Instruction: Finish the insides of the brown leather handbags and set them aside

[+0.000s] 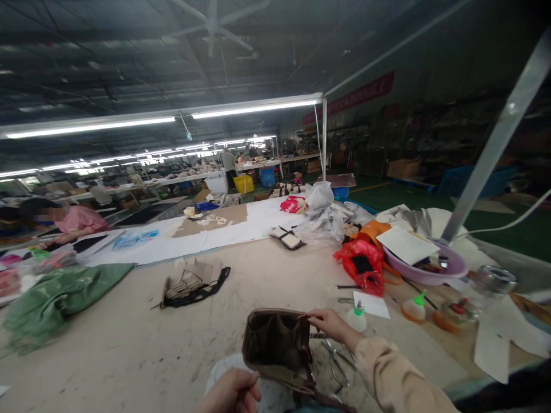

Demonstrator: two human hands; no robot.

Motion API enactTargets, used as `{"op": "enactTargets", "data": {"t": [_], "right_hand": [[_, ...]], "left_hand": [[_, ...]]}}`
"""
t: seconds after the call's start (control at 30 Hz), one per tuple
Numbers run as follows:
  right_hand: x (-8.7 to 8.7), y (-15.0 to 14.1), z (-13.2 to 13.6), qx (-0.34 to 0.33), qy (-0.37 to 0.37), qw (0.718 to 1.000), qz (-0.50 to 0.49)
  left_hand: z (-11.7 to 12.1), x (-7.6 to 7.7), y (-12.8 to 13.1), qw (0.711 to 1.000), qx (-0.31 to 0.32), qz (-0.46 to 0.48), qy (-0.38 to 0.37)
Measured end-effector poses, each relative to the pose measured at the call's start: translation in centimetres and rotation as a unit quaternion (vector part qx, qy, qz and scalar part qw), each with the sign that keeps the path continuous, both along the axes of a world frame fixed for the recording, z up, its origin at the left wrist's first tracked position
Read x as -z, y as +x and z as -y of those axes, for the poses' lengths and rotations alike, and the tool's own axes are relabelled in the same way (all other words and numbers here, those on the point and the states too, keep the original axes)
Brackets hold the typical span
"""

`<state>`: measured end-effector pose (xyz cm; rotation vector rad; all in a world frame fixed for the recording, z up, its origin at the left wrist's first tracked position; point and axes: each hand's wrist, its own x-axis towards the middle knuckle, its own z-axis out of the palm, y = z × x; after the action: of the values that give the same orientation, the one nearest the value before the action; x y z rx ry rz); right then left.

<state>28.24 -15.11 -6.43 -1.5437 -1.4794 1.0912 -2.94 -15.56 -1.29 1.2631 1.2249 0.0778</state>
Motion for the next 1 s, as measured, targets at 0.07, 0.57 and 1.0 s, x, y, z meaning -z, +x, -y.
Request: {"op": "enactTargets", "data": {"t": [0.07,0.57,1.0], "right_hand": [[1.2,0.0,0.5,0.007,-0.019,0.999,-0.026],[-0.6,0.4,0.1,-0.009,0.127,0.991,0.04],[-1.3,-0.7,-1.8,-0.035,0.168,0.978,0.12]], "left_hand": [[0.0,-1.9,0.3,0.997,0.045,0.003,0.067],[-6.8,-2.4,11.9,0.709,0.407,-0.096,0.567],[-8.0,-1.9,9.3,0.734,0.28,-0.155,0.599]]}}
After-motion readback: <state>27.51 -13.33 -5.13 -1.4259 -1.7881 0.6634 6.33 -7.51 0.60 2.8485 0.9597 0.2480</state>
